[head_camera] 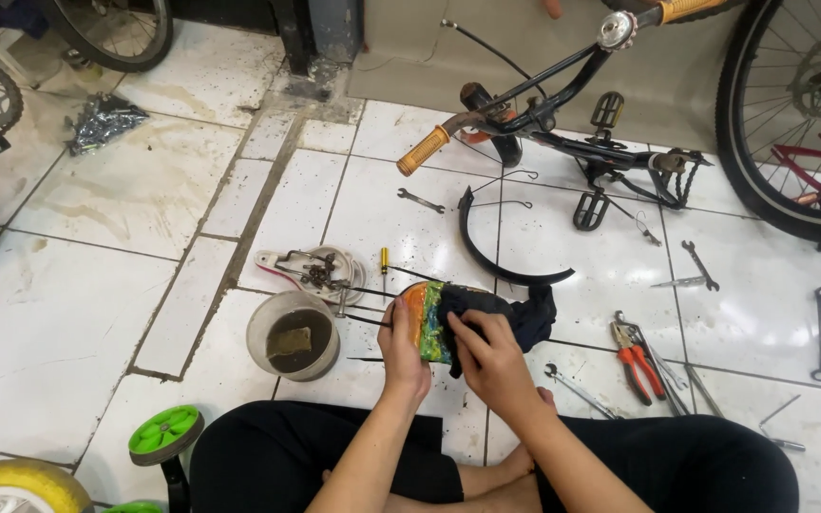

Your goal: The person sits on the floor and wipes a small metal part with a black cloth. They then pick up a colorful bicycle seat and wipe it thoroughly with the cloth, turning it over to clean different sides.

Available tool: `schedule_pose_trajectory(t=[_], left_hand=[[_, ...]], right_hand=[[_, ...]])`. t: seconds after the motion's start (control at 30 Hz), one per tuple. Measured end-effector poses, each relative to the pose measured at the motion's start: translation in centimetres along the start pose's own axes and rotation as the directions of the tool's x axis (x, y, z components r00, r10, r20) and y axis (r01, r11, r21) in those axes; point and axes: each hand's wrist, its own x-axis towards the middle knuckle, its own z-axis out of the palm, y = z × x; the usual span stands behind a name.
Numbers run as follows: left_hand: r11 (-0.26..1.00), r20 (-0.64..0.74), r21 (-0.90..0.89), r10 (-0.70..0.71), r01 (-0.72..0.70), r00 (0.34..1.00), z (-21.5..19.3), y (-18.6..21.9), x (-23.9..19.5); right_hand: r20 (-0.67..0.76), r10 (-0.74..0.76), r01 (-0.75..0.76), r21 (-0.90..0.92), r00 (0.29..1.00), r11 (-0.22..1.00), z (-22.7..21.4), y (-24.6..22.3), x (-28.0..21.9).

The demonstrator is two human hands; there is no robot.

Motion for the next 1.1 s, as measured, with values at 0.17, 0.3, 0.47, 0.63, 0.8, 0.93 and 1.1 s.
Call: schedule_pose_trajectory(t=[0.17,0.3,0.47,0.63,0.8,0.93,1.1], left_hand=[[0.998,0.012,0.042,0.051,-0.051,0.999,-0.5,-0.2,-0.2],[0.997,-0.014,0.018,0.076,-0.076,0.997,0.1,-0.1,-0.2],[0.997,-0.019,0.064,0.04,-0.039,0.999,1.3,1.4,-1.8],[0.998,-0.003,0.066,-0.008,0.009,1.0,1.6,1.6,-2.1],[0.99,0.035,0.102,0.095,-0.098,0.995,0.7,0.9,-1.2],[0.995,0.027,0.062,0.079,-0.08,0.997,0.3,-0.5,-0.9],[0.983,0.153,0.078,0.153,-0.166,0.976,0.4,0.1,-1.6]], right_hand=[[-0.1,0.252,-0.261,-0.094,0.963,0.961,-1.6,6.8,-1.5],[-0.334,0.309,-0.334,-0.018,0.891,0.943,-3.4,5.2,0.2],[-0.294,0.148,-0.156,-0.006,0.944,0.988,-2.9,1.2,0.7],[-0.102,-0.004,0.001,-0.032,0.995,0.999,0.1,3.3,-1.2],[-0.314,0.241,-0.262,-0.027,0.918,0.965,-1.0,6.6,-0.2],[-0.263,0.178,-0.182,0.01,0.948,0.983,0.0,3.3,-1.3],[-0.112,-0.032,0.014,-0.163,0.993,0.986,2.0,6.6,-4.3]])
